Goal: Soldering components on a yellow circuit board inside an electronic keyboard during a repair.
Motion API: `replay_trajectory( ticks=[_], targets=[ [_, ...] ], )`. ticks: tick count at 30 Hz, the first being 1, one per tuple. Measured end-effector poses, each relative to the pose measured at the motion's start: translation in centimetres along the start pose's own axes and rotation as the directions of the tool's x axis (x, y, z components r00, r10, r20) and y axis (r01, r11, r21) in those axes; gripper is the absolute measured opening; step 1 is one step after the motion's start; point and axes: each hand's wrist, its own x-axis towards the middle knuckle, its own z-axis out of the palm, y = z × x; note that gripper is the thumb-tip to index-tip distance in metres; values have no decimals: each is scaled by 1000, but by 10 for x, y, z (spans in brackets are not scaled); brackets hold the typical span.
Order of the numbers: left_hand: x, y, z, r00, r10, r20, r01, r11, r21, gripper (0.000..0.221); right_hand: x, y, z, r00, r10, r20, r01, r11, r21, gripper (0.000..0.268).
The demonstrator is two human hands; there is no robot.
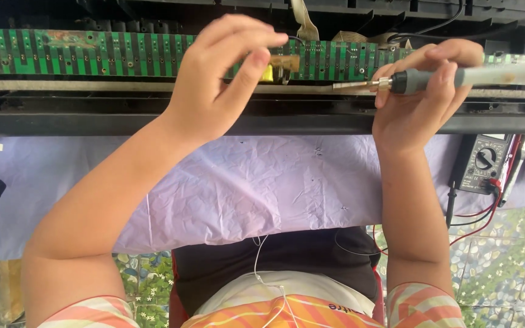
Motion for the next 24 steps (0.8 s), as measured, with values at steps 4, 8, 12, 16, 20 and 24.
replay_trajectory(
  ticks=[4, 8, 12, 16, 20, 24],
  targets=[
    [1, -6, 5, 990, -47, -133, 48, 999, 0, 43, -7, 11, 6, 975, -152, 160, 130, 982, 137, 27],
    [-3, -12, 5, 965, -161, -207, 176, 983, 58, 38, -13, 12, 10, 939, -184, 290, 190, 982, 4, 33],
    [-1, -8, 3, 966, -133, -221, 158, 983, 96, 35, -11, 10, 9, 936, -172, 307, 191, 981, -35, 32],
    [-6, -15, 0, 963, -138, -231, 148, 989, 24, 34, -15, 20, 8, 957, -165, 239, 170, 985, -1, 34],
    [-4, -11, 2, 947, -213, -241, 224, 974, 17, 43, -15, 21, 2, 971, -88, 221, 90, 996, 5, 24],
    [-4, 4, 7, 968, -239, -78, 251, 905, 344, 36, -13, 23, 0, 958, -54, 283, 48, 998, 30, 21]
  ],
)
